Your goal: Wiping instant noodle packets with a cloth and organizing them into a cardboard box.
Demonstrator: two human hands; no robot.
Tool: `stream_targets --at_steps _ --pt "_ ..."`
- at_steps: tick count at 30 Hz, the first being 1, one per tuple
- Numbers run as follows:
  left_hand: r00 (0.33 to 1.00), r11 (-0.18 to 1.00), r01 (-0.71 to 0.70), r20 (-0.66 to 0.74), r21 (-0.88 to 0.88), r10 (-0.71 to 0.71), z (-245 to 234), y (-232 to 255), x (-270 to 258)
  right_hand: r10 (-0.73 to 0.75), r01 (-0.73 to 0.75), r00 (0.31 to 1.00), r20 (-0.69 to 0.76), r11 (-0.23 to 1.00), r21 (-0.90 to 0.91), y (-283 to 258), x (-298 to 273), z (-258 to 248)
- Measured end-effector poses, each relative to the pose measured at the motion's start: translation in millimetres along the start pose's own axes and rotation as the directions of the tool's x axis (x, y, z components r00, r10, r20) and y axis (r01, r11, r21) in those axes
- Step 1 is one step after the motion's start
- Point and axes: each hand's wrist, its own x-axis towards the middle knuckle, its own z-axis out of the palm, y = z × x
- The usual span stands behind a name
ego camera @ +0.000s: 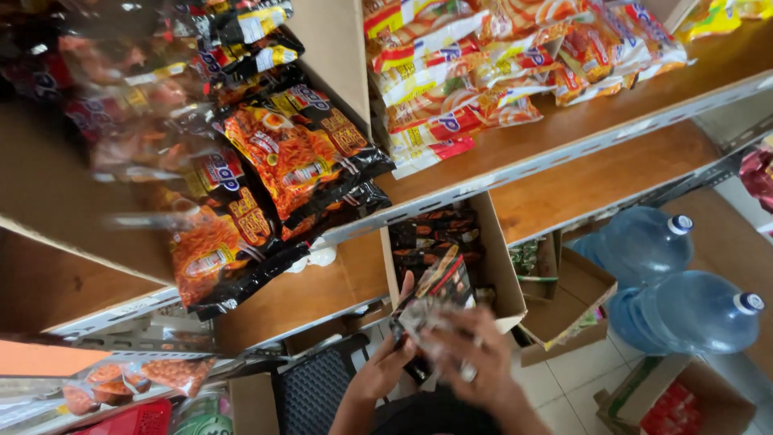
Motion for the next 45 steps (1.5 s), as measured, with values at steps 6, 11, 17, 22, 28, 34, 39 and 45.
stream_targets --at_steps 6,11,17,22,28,34,39,45 --pt "0.935 0.924 -0.288 0.284 0.252 0.213 81.1 112.7 -5.2 0.237 -0.258 0.959 -0.154 0.956 -0.136 7.2 43.2 -27.5" --pt "0.929 0.954 -0.299 0.235 0.023 0.286 71.5 89.9 8.0 0.119 -0.134 0.982 -0.143 0.986 -0.102 -36.0 15.3 -1.3" --pt "0.930 0.863 -0.320 0.043 -0.390 0.364 86.9 99.0 11.6 0.080 -0.097 0.993 -0.089 0.974 -0.203 6.4 21.8 -5.1" --pt "0.988 0.804 -0.152 -0.083 -0.574 0.127 91.8 97.6 11.4 0.485 -0.508 0.851 -0.201 0.857 -0.085 37.8 8.5 -5.8" --pt "0.938 0.717 -0.142 -0.325 -0.683 -0.124 54.8 54.6 24.0 0.008 -0.011 1.000 -0.018 0.980 -0.198 -26.5 0.7 14.3" --pt "0.931 0.722 -0.337 -0.329 -0.604 0.159 89.6 105.2 19.1 0.172 -0.213 0.961 -0.216 0.960 -0.183 16.7 4.4 -0.8" --pt "0.959 0.693 -0.231 -0.279 -0.682 0.045 71.3 76.6 19.8 0.070 -0.071 0.997 -0.014 0.969 -0.235 -8.5 0.9 2.1" --pt "0.972 0.949 -0.232 -0.092 -0.213 0.216 24.4 -14.5 23.9 -0.256 0.271 0.962 0.090 0.922 -0.278 -30.2 44.0 -4.6"
